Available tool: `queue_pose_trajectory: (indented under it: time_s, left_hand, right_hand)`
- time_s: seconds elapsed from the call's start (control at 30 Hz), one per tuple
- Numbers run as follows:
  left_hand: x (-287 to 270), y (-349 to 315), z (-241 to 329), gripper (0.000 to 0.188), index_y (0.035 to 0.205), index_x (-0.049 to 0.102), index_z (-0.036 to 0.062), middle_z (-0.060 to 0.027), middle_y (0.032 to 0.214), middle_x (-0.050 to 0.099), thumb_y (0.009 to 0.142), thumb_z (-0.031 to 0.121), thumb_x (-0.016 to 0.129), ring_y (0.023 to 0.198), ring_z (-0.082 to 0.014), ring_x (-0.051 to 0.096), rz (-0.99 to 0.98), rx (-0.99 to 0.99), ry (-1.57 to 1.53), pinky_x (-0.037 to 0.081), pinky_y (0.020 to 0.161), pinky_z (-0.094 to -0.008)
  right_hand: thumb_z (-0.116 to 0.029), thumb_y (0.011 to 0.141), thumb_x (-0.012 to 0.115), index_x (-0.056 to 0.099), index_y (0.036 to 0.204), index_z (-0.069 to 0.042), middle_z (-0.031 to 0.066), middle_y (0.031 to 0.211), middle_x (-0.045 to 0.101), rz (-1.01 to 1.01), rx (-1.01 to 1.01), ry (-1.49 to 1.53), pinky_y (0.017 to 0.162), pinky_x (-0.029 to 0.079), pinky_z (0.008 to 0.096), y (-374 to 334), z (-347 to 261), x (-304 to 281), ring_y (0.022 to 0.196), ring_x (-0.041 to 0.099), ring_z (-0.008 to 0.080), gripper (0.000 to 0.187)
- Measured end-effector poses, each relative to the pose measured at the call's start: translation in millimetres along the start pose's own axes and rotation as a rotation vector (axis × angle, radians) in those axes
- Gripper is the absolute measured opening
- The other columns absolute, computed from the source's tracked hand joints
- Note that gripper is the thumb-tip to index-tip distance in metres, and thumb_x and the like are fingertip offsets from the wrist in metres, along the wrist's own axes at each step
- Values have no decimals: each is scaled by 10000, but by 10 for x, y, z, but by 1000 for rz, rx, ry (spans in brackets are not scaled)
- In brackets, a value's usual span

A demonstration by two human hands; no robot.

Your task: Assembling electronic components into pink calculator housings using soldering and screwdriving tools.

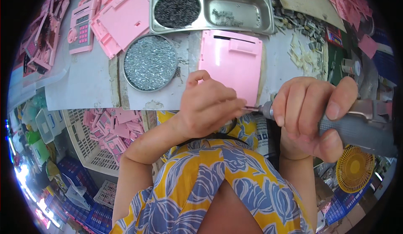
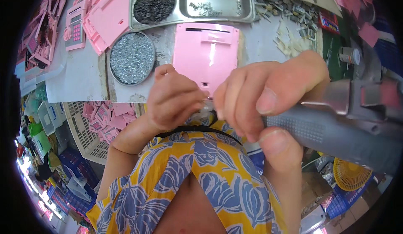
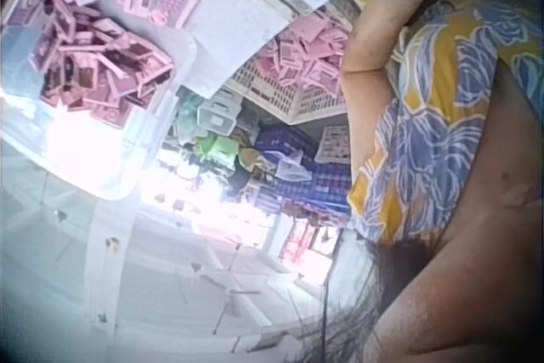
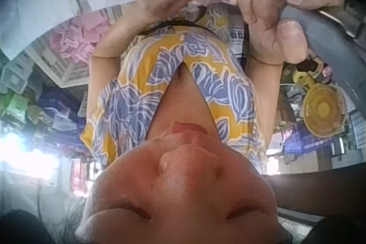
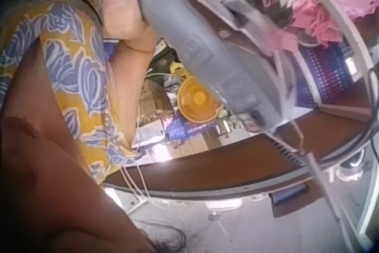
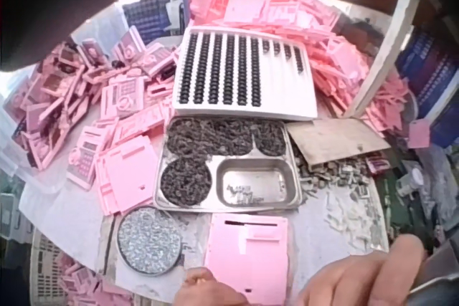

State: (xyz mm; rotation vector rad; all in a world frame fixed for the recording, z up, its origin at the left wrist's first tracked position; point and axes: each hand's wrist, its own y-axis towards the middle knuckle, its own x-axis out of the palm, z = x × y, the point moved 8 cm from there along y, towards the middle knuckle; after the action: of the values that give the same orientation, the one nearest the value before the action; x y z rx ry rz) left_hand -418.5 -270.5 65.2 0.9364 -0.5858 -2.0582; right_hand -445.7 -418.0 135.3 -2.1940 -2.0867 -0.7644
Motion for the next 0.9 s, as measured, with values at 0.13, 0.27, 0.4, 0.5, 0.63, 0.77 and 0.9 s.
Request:
queue_pose_trajectory:
  time_s: [0.13,0.27,0.4,0.5,0.63,0.77,0.9]
  left_hand:
    - [68,-86,-286,164,863,691,57,-56,830,642,756,119,799,729,-241,612,36,-303,-50,455,663,-380]
    - [429,-41,-334,189,771,617,58,-75,755,581,744,88,802,716,-286,579,-186,-380,-97,469,649,-388]
    - [427,-19,-335,207,779,622,43,-81,758,589,722,53,821,724,-274,578,-211,-409,-128,467,641,-371]
    - [461,-33,-345,201,770,618,70,-67,764,580,719,103,810,752,-282,584,-225,-393,-140,478,670,-390]
    - [472,-168,-364,170,809,647,88,-53,798,595,732,126,794,787,-282,593,-245,-349,-97,486,696,-407]
    - [439,-111,-195,169,892,698,98,-37,847,630,749,103,788,794,-243,605,-167,-178,-43,459,738,-387]
    - [395,-74,-101,209,930,721,84,-31,867,655,739,94,805,770,-210,607,-142,-132,-16,421,770,-361]
  right_hand:
    - [-273,888,733,485,1027,-157,-31,584,492,81,102,-73,551,447,301,-332,254,-213,486,477,124,307]
    - [-289,901,734,471,998,-142,-10,590,494,132,130,-117,567,455,328,-528,347,-309,510,488,138,316]
    - [-73,841,697,506,976,-83,54,659,546,-26,71,-75,609,496,355,-506,369,-262,573,541,177,235]
    - [43,777,667,533,917,-37,84,663,575,-117,-36,-148,579,514,349,-533,351,-203,558,572,199,210]
    - [31,755,675,540,883,-28,67,607,566,-164,-87,-165,514,498,322,-507,457,-160,492,561,198,196]
    - [-123,857,721,529,977,-58,54,613,560,-127,-67,-38,517,484,325,-371,203,-166,486,536,178,235]
    - [-282,923,718,505,1035,-123,-13,595,538,-127,-123,-22,498,479,294,-215,45,-136,459,515,122,289]
